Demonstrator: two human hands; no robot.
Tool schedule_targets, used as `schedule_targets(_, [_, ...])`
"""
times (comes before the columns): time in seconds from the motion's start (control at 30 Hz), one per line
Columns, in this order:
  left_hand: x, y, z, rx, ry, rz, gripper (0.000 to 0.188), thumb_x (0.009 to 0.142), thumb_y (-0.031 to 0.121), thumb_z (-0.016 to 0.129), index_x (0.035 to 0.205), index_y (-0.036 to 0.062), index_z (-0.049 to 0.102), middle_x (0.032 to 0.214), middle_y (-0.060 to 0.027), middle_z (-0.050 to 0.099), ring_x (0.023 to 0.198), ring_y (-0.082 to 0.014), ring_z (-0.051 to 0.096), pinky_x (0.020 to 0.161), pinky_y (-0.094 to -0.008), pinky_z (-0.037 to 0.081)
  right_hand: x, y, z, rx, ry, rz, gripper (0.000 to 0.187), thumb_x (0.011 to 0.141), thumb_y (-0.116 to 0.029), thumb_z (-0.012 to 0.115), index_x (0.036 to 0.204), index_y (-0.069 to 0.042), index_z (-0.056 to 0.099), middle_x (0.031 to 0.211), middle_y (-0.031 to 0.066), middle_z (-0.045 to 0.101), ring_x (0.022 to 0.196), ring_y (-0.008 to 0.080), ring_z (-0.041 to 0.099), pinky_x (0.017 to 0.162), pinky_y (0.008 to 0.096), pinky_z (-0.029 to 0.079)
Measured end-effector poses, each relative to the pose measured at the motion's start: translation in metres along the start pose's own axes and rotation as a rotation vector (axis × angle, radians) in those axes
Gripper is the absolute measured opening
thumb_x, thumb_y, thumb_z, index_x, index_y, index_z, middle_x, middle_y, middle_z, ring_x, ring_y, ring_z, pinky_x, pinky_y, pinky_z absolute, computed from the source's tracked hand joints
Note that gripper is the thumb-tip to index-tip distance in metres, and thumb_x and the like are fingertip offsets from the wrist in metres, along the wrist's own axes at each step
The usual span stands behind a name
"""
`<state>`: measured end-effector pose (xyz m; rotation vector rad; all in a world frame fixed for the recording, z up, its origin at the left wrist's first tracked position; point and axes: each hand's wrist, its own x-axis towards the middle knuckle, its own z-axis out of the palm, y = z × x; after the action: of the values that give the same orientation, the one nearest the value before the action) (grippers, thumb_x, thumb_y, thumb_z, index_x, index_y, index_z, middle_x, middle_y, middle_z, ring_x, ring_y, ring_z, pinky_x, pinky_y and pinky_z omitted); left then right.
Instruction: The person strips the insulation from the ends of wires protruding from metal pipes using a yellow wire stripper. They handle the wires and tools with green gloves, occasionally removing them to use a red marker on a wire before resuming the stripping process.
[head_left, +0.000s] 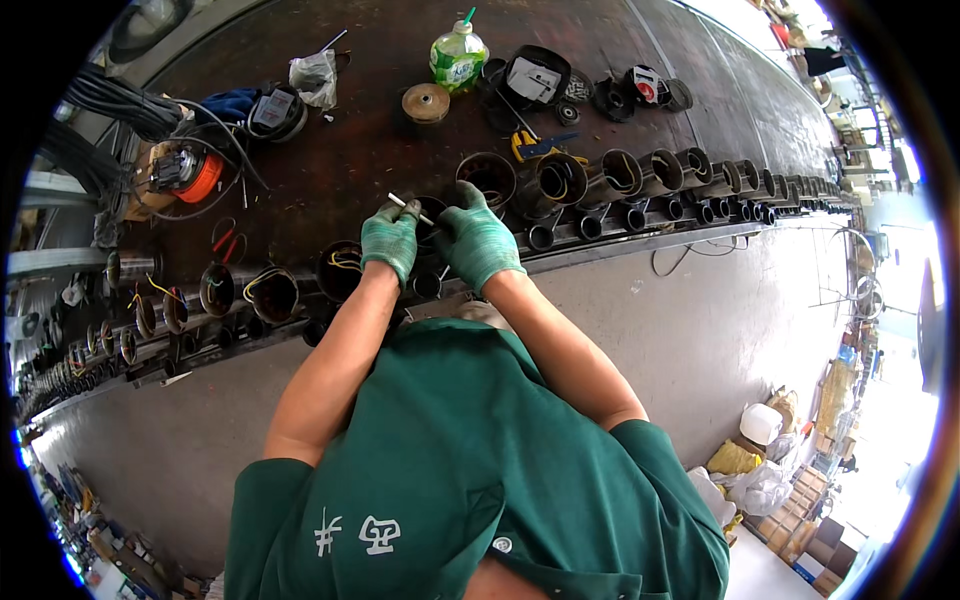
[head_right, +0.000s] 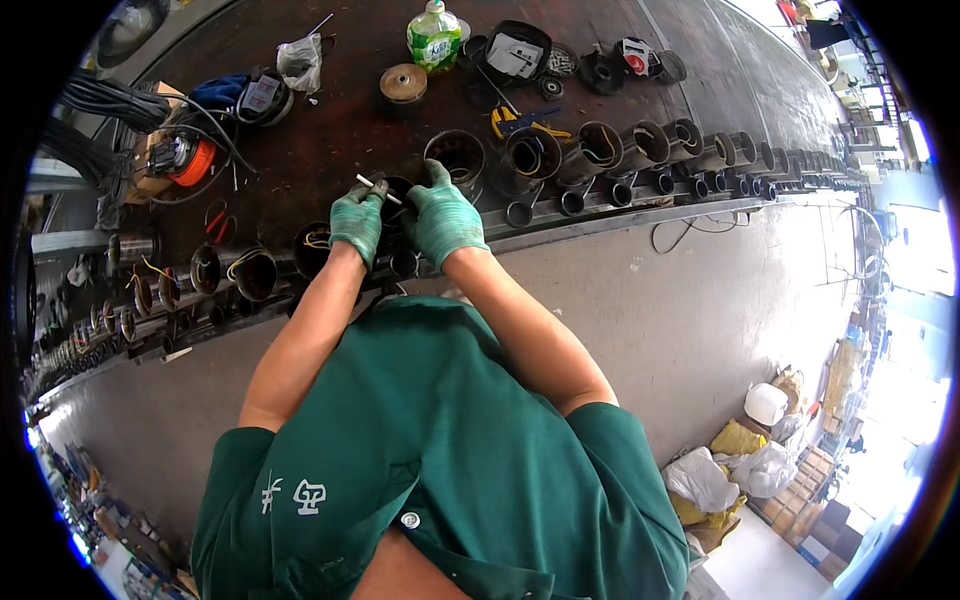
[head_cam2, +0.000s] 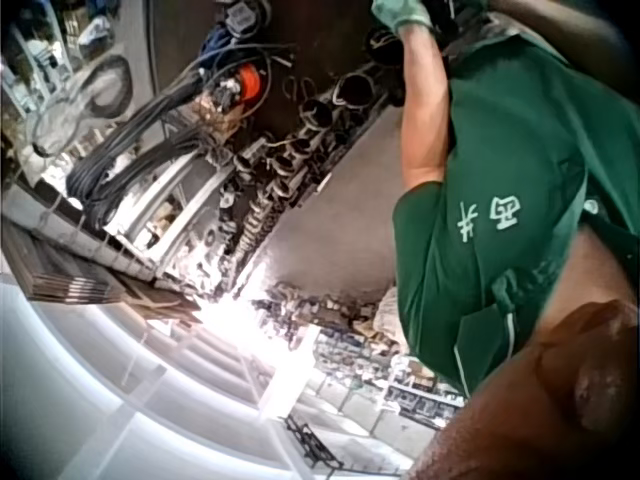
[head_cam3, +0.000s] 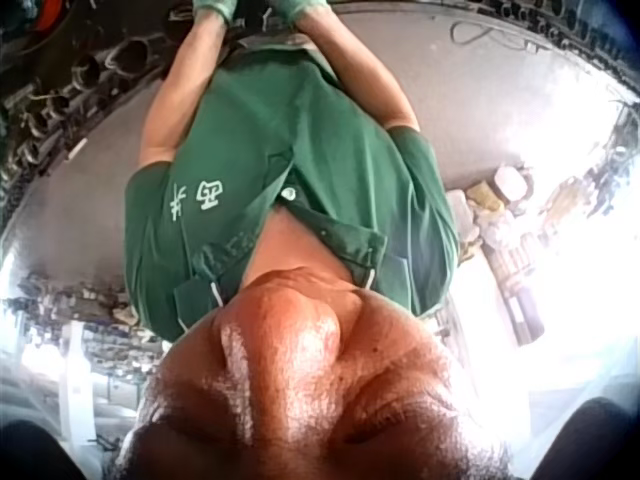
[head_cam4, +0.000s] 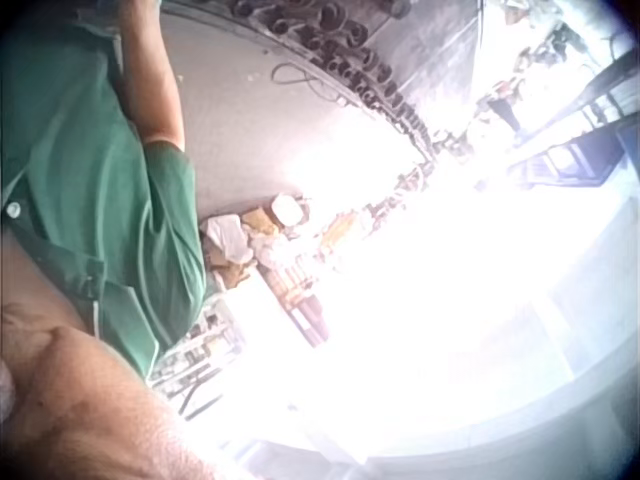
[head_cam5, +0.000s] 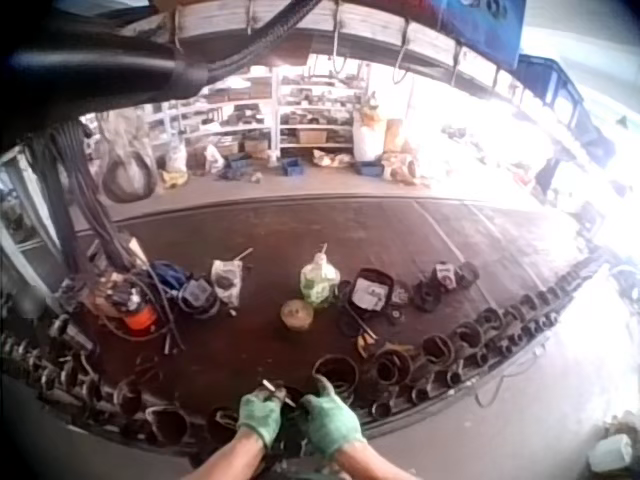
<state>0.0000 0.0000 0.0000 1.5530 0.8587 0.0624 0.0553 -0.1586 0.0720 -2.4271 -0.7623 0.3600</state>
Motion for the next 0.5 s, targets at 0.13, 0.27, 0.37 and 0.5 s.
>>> schedule_targets(0.13, [-0.012,-0.002,0.006,-0.049,0.011,0.033,0.026,0.106,0.020,0.067,0.127,0.0064,0.073,0.106,-0.0072,0.075,0.087,-0.0145,0.069,0.077,-0.0310,0.059,-0.001,-0.020,-0.014,-0.124,-0.129,0.134,0.026,0.087,-0.015,0.073,0.112,-0.010,0.076,0.159,0.0247,0.045,0.123,0.0419,0.065,0.101,0.0462,0.058])
schedule_targets(0.27, [-0.022,0.005,0.011,-0.125,0.064,0.040,0.026,0.105,0.019,0.067,0.126,0.0047,0.073,0.107,-0.0078,0.075,0.088,-0.0146,0.069,0.078,-0.0314,0.060,0.000,-0.020,0.000,-0.115,-0.102,0.194,0.027,0.088,-0.011,0.070,0.114,-0.006,0.074,0.160,0.0249,0.043,0.129,0.0425,0.061,0.105,0.0469,0.055])
schedule_targets(0.37, [-0.029,0.012,0.011,-0.091,0.111,0.120,0.028,0.105,0.019,0.068,0.127,0.0027,0.072,0.108,-0.0088,0.076,0.089,-0.0155,0.069,0.080,-0.0325,0.060,-0.002,-0.009,0.021,-0.099,0.114,0.098,0.022,0.086,-0.014,0.072,0.106,-0.003,0.074,0.153,0.0315,0.048,0.120,0.0450,0.065,0.099,0.0483,0.057])
schedule_targets(0.5, [-0.028,-0.007,0.018,-0.137,0.118,0.130,0.032,0.105,0.026,0.068,0.112,-0.0045,0.076,0.124,-0.0124,0.069,0.097,-0.0232,0.070,0.087,-0.0362,0.056,-0.003,-0.009,0.027,-0.024,0.169,0.078,0.021,0.086,-0.011,0.071,0.104,-0.002,0.075,0.153,0.0316,0.048,0.124,0.0450,0.063,0.103,0.0472,0.055])
